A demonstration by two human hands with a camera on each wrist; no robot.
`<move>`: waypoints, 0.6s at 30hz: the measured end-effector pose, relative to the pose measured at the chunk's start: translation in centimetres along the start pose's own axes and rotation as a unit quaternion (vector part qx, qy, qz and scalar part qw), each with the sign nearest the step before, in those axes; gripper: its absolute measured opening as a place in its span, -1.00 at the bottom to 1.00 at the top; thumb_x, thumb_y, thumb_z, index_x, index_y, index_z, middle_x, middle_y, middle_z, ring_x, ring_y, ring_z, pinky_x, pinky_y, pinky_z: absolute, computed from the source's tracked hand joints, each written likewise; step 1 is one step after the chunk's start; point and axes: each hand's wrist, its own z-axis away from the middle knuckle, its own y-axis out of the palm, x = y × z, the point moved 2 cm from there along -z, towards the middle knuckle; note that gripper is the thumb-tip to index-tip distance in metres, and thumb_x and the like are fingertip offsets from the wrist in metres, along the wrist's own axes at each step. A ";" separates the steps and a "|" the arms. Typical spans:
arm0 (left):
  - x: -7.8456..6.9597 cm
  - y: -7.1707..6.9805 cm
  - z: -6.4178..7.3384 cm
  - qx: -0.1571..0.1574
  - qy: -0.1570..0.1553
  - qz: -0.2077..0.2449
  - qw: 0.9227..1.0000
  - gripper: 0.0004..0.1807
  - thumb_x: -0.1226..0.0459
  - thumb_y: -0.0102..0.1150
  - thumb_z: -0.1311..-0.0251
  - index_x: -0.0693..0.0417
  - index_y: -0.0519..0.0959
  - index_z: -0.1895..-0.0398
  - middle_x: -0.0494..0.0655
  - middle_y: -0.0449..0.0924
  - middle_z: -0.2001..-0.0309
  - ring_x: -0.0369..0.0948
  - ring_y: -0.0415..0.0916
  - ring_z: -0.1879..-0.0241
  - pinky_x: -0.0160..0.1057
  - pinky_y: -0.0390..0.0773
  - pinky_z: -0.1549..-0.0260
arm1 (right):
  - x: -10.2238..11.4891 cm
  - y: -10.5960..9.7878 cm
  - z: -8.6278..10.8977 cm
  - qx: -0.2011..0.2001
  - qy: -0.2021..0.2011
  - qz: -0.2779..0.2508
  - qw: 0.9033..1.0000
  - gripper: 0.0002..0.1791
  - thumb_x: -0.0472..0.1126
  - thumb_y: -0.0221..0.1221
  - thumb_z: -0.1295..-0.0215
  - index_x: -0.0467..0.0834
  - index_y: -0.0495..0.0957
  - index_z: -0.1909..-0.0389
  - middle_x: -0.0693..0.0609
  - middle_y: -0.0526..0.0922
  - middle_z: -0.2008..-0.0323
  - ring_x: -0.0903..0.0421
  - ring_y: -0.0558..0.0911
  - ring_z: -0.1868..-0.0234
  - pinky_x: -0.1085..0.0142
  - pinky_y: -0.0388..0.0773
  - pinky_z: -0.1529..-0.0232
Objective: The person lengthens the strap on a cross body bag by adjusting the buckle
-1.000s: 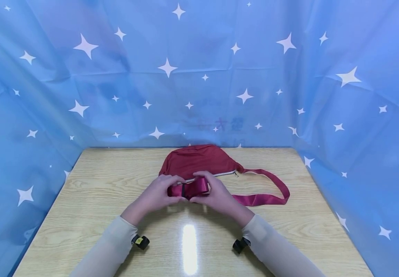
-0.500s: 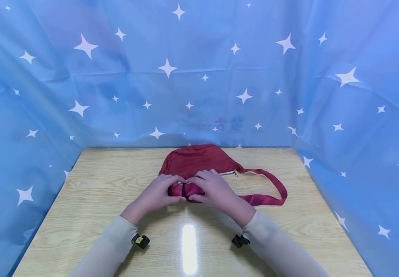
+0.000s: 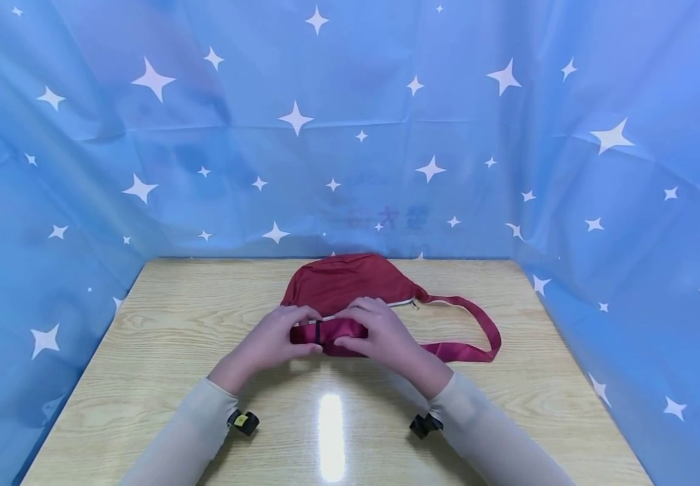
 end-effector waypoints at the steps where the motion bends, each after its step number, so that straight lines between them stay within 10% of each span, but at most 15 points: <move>1: 0.1 0.0 0.0 0.001 0.000 0.003 1.000 -0.46 0.04 0.69 -0.22 -0.18 0.67 -0.21 -0.37 0.63 0.19 -0.26 0.54 0.11 -0.09 0.61 0.06 | -0.1 0.0 0.2 -0.007 0.002 -0.007 1.000 -0.54 -0.06 0.65 -0.25 -0.11 0.81 -0.12 0.11 0.75 0.05 0.13 0.67 -0.02 0.10 0.58 -0.04; 18: 1.0 -0.2 0.7 -0.006 0.002 -0.011 1.000 -0.47 0.01 0.67 -0.22 -0.24 0.67 -0.22 -0.41 0.60 0.22 -0.27 0.50 0.17 -0.10 0.57 0.11 | -1.9 -0.3 1.9 -0.026 0.020 -0.040 0.999 -0.49 -0.13 0.66 -0.23 -0.17 0.76 -0.16 0.09 0.73 0.07 0.13 0.66 0.03 0.13 0.64 -0.02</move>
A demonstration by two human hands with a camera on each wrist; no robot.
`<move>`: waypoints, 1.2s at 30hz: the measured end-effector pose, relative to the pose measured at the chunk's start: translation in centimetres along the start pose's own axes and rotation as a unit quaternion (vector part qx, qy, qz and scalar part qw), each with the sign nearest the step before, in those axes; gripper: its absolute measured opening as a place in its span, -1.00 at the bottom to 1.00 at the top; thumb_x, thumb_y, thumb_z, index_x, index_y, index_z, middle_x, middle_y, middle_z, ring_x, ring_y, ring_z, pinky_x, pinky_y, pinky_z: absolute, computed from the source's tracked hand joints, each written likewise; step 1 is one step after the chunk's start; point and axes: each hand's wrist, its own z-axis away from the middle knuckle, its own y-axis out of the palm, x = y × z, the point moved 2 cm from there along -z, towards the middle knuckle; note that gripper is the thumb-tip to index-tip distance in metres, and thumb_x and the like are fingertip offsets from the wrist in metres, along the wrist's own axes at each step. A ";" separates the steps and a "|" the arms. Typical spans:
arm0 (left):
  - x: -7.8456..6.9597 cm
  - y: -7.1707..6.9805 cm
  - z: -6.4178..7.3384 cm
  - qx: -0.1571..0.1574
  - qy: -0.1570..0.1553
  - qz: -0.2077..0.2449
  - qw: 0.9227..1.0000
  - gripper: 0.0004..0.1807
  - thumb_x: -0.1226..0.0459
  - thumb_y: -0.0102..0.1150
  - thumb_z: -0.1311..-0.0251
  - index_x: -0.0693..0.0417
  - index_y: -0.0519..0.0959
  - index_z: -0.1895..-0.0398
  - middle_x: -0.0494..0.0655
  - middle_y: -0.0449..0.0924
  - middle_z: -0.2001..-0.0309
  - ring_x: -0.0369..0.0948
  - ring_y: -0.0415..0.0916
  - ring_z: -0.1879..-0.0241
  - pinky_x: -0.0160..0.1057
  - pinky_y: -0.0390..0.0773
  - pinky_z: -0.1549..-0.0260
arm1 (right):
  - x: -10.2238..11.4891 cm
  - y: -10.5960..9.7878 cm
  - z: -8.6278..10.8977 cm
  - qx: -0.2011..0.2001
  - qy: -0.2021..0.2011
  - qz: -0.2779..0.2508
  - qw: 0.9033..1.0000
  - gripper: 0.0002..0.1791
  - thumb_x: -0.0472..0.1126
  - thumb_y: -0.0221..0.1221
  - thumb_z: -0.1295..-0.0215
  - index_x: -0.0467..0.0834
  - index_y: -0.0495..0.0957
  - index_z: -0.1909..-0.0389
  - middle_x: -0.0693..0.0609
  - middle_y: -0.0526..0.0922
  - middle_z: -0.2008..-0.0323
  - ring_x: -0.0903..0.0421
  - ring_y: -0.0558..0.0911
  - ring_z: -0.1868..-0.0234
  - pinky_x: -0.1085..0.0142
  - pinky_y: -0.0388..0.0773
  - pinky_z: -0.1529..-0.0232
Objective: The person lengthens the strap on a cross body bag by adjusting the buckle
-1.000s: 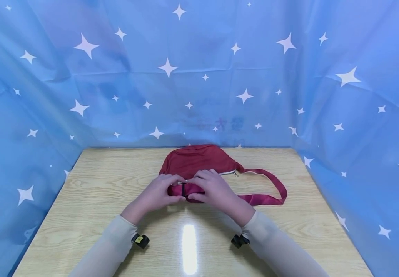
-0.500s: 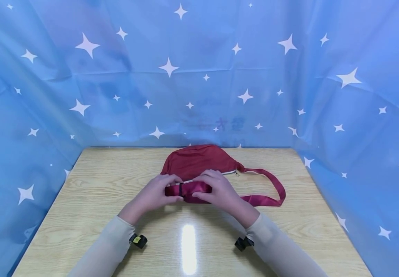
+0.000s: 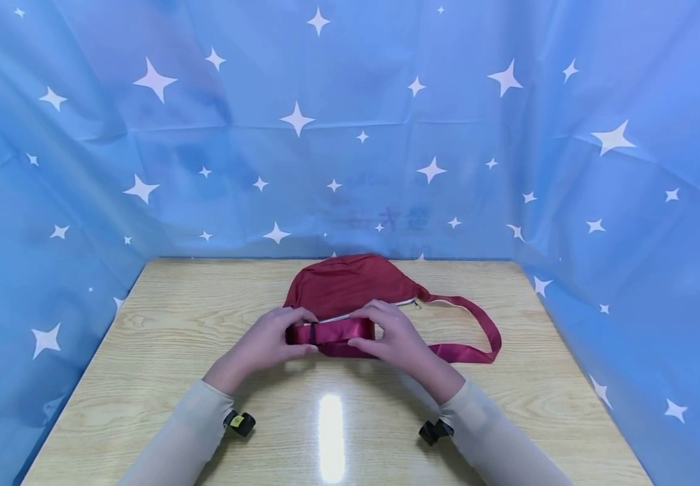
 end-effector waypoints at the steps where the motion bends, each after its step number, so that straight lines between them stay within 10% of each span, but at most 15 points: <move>1: 0.0 0.0 0.0 0.000 0.000 -0.001 1.000 -0.47 0.01 0.67 -0.22 -0.24 0.68 -0.21 -0.41 0.59 0.22 -0.27 0.50 0.17 -0.10 0.57 0.11 | 0.0 0.1 -0.1 0.006 0.001 0.009 1.000 -0.47 -0.12 0.66 -0.23 -0.18 0.75 -0.17 0.08 0.73 0.06 0.12 0.66 0.02 0.12 0.65 -0.03; 16: -0.3 0.1 0.0 0.004 0.005 -0.010 1.000 -0.45 -0.01 0.69 -0.21 -0.23 0.68 -0.22 -0.32 0.69 0.07 -0.25 0.52 0.12 -0.11 0.58 0.12 | 2.8 2.2 -2.8 0.099 -0.019 0.119 0.988 -0.56 0.07 0.58 -0.34 -0.06 0.80 -0.10 0.09 0.75 0.04 0.11 0.63 0.02 0.10 0.51 -0.06; 36: 0.0 -0.2 0.3 0.013 -0.003 -0.002 1.000 -0.49 -0.05 0.66 -0.25 -0.24 0.68 -0.19 -0.33 0.68 0.06 -0.23 0.54 0.07 -0.02 0.59 0.02 | 1.1 1.6 -1.1 0.059 -0.013 0.119 0.991 -0.60 0.03 0.61 -0.30 -0.04 0.83 -0.07 0.11 0.76 0.14 0.11 0.65 0.09 0.12 0.53 -0.04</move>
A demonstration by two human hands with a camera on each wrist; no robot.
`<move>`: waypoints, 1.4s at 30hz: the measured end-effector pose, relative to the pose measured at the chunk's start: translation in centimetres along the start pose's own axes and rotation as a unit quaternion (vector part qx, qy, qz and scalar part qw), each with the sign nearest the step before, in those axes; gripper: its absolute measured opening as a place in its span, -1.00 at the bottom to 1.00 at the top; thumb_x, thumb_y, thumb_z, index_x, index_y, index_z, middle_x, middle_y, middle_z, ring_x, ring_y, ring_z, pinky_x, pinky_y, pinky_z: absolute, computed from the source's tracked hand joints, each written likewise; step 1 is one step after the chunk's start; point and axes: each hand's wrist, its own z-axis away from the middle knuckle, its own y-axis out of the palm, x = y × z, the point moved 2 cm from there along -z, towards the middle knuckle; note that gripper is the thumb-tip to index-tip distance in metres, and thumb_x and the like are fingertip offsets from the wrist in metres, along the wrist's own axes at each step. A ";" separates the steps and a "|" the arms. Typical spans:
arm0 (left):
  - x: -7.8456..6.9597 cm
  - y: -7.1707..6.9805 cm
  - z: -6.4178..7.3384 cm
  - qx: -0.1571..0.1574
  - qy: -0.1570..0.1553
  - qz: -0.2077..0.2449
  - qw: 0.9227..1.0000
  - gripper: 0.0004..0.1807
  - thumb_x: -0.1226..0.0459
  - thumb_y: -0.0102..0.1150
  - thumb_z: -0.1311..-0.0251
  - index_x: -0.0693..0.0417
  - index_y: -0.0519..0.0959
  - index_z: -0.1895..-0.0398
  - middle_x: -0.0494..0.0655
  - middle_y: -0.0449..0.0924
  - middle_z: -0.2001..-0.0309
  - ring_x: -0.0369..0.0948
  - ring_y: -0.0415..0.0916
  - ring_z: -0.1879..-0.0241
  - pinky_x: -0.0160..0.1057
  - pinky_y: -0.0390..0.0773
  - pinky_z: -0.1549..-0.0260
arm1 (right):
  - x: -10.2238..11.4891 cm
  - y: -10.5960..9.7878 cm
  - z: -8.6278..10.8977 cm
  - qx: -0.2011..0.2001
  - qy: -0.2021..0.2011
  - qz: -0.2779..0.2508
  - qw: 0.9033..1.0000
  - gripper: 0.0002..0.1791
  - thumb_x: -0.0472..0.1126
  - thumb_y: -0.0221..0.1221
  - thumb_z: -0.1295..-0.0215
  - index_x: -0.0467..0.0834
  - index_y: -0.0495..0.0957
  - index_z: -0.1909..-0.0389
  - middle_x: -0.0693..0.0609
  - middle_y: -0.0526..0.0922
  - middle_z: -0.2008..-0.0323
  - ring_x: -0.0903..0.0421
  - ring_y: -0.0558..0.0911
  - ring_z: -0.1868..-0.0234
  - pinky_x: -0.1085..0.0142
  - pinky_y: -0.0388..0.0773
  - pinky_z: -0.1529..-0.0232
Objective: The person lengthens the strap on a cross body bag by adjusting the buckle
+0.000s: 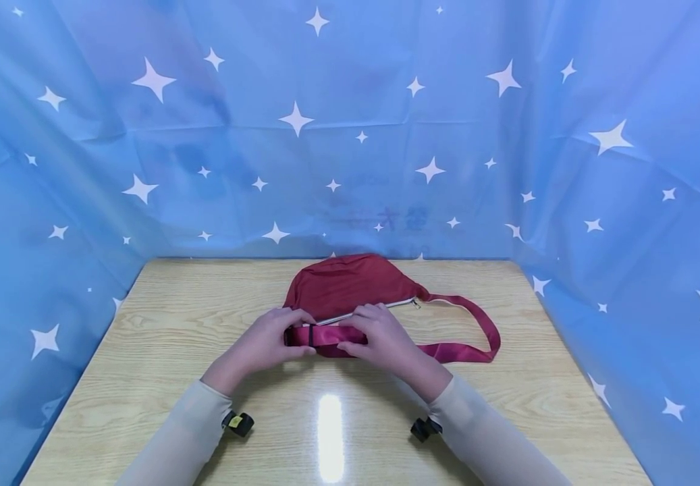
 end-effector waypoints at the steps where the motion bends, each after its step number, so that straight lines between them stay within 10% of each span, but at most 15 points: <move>1: 0.0 0.0 0.0 0.002 -0.002 -0.001 1.000 -0.49 -0.05 0.66 -0.25 -0.24 0.68 -0.19 -0.33 0.68 0.05 -0.22 0.54 0.06 -0.02 0.59 0.00 | 0.0 0.0 0.1 -0.002 -0.001 0.000 1.000 -0.60 0.03 0.61 -0.30 -0.04 0.83 -0.06 0.11 0.77 0.13 0.11 0.65 0.09 0.11 0.54 -0.05; 15: 0.3 0.1 0.1 0.003 -0.003 -0.010 1.000 -0.48 -0.07 0.67 -0.22 -0.25 0.69 -0.18 -0.40 0.57 0.22 -0.27 0.50 0.15 -0.07 0.57 0.04 | -2.8 -1.3 3.0 0.014 0.098 -0.108 0.989 -0.40 -0.04 0.53 -0.42 -0.11 0.62 -0.40 0.02 0.66 -0.16 0.00 0.64 -0.18 -0.03 0.64 -0.22; 25: 0.3 0.1 0.2 0.008 -0.014 -0.012 1.000 -0.47 -0.06 0.69 -0.20 -0.21 0.71 -0.18 -0.37 0.54 0.24 -0.25 0.47 0.16 -0.08 0.55 0.07 | -4.5 0.6 5.2 0.097 0.101 -0.022 0.990 -0.59 -0.13 0.49 -0.46 -0.13 0.73 -0.24 0.02 0.66 0.04 0.05 0.64 0.04 0.04 0.66 -0.07; 42: 0.2 0.0 0.1 0.012 -0.004 -0.012 1.000 -0.46 -0.04 0.70 -0.20 -0.14 0.74 -0.20 -0.40 0.54 0.25 -0.27 0.47 0.18 -0.09 0.58 0.08 | -3.7 1.4 5.3 0.080 0.134 -0.038 0.987 -0.78 -0.21 0.51 -0.42 -0.12 0.81 -0.03 0.06 0.64 0.14 0.07 0.57 0.05 0.10 0.63 -0.03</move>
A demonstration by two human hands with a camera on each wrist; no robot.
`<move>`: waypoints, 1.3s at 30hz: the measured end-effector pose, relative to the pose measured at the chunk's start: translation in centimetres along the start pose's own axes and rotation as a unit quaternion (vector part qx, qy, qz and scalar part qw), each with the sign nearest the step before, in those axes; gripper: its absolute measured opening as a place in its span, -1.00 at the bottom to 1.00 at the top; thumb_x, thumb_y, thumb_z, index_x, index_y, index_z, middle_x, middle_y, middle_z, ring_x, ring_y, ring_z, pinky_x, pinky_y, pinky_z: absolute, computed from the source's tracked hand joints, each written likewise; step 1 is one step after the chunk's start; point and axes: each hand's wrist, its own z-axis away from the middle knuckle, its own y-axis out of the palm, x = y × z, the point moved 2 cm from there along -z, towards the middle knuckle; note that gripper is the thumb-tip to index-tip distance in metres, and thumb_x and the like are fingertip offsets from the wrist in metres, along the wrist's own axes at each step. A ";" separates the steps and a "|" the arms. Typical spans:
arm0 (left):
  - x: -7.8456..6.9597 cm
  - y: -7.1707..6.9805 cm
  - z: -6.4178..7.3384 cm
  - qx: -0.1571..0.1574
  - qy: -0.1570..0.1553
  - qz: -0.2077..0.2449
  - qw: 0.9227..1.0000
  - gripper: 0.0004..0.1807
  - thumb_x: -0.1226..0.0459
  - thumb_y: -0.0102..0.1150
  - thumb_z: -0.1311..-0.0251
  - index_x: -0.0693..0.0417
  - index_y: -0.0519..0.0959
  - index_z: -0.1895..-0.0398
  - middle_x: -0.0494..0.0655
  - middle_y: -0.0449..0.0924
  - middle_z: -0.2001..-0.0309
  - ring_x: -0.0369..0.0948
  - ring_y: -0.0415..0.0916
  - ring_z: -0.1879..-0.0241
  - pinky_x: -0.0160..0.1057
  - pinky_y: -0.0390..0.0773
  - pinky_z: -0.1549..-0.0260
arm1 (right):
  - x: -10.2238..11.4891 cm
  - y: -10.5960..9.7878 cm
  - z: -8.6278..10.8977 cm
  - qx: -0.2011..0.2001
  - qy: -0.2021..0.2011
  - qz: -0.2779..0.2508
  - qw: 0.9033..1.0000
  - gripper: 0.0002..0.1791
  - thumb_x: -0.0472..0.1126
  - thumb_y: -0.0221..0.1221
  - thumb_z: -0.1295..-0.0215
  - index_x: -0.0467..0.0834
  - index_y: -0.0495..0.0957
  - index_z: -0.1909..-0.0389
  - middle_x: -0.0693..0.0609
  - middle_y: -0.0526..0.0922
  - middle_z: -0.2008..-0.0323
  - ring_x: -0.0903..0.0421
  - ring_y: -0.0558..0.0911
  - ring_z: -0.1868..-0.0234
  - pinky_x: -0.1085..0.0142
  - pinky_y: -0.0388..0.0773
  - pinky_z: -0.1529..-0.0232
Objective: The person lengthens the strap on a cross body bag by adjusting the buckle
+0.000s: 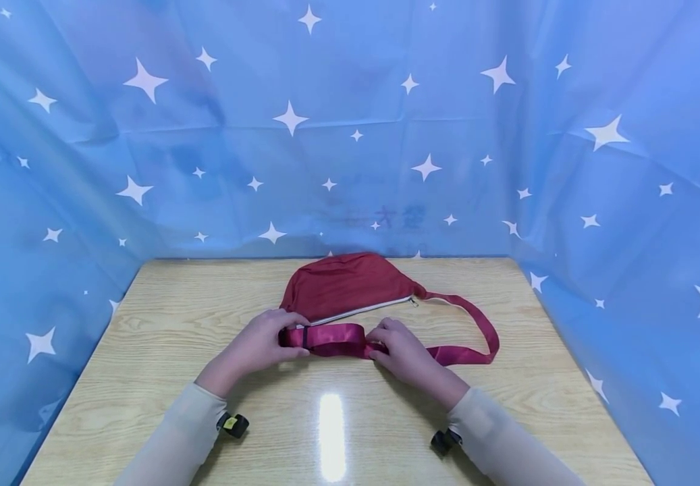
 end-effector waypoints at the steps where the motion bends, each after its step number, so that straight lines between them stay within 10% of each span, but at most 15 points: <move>1: 0.0 0.0 0.0 0.000 0.001 0.000 1.000 -0.46 -0.05 0.69 -0.20 -0.14 0.74 -0.19 -0.40 0.54 0.25 -0.28 0.47 0.18 -0.09 0.58 0.08 | 0.1 0.0 -0.1 0.001 0.005 -0.003 1.000 -0.78 -0.22 0.51 -0.41 -0.12 0.81 -0.02 0.06 0.65 0.14 0.06 0.59 0.05 0.09 0.64 -0.04; 39: 0.8 -1.0 0.5 0.000 -0.030 0.004 1.000 -0.47 0.03 0.73 -0.15 -0.13 0.76 -0.17 -0.35 0.66 0.16 -0.24 0.53 0.15 -0.08 0.58 0.10 | -4.3 -3.9 2.0 0.007 0.047 0.039 0.998 -0.79 -0.36 0.48 -0.37 -0.14 0.84 0.02 0.09 0.63 0.24 0.12 0.62 0.21 0.08 0.68 0.08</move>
